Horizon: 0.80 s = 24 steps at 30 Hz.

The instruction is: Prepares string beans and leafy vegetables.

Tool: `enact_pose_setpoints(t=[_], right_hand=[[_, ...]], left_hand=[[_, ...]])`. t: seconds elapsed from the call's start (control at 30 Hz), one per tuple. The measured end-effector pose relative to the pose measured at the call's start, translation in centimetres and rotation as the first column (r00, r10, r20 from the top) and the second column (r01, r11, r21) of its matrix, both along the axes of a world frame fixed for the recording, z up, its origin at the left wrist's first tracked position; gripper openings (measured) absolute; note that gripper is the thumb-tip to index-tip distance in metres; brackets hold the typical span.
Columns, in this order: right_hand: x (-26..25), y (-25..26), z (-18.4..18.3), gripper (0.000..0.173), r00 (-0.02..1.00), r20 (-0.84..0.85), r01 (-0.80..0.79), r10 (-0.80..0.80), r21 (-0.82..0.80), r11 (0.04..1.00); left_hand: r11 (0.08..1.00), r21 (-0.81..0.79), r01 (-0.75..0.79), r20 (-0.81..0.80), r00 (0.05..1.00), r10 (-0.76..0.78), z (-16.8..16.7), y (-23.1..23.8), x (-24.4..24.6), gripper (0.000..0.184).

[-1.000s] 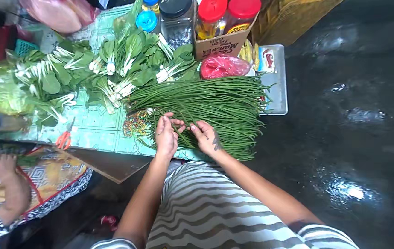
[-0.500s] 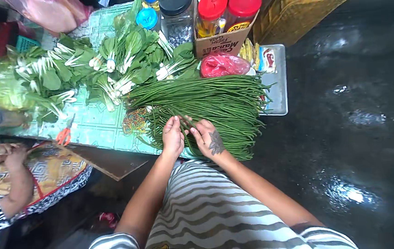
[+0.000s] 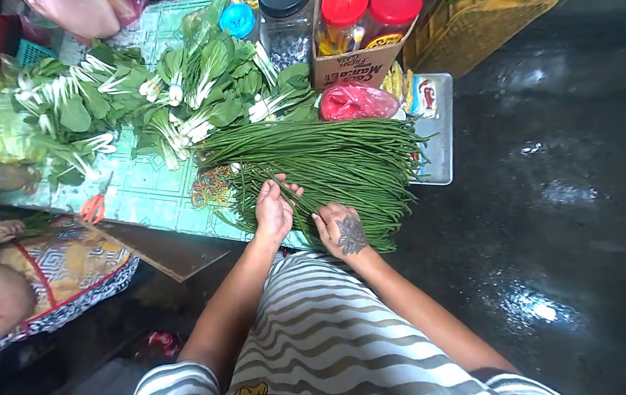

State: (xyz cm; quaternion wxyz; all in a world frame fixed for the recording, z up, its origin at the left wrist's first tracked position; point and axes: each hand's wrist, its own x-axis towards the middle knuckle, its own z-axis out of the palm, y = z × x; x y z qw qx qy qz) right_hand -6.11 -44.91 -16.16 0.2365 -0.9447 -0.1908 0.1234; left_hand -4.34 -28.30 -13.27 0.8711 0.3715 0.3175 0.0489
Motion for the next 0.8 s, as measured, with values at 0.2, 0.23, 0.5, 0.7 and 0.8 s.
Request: enact_pose_setpoints(t=[0.2, 0.23, 0.5, 0.7, 0.8], right_hand=[[0.0, 0.4, 0.9, 0.045, 0.996, -0.090, -0.025, 0.017, -0.086, 0.996], [0.1, 0.5, 1.1, 0.045, 0.993, -0.115, -0.040, 0.028, -0.101, 0.994], [1.4, 1.4, 2.5, 0.076, 0.954, -0.251, -0.056, 0.161, 0.381, 0.923], [4.5, -3.6, 1.9, 0.018, 0.952, -0.203, -0.118, 0.230, 0.451, 0.885], [4.6, -4.5, 2.1, 0.009, 0.960, -0.151, -0.142, 0.237, 0.467, 0.873]], left_hand=[[1.000, 0.017, 0.010, 0.033, 0.999, -0.011, -0.1, -0.2, -0.5, 0.031], [0.999, 0.038, 0.010, 0.042, 0.999, -0.011, 0.0, -0.3, -0.7, 0.031], [1.000, 0.003, -0.003, 0.136, 0.991, 0.002, 4.7, -1.2, 0.4, 0.028], [0.998, 0.052, -0.046, 0.515, 0.857, 0.013, 18.2, 11.4, 1.8, 0.045], [0.801, 0.590, -0.106, 0.508, 0.819, -0.266, 20.2, 25.2, -3.5, 0.020]])
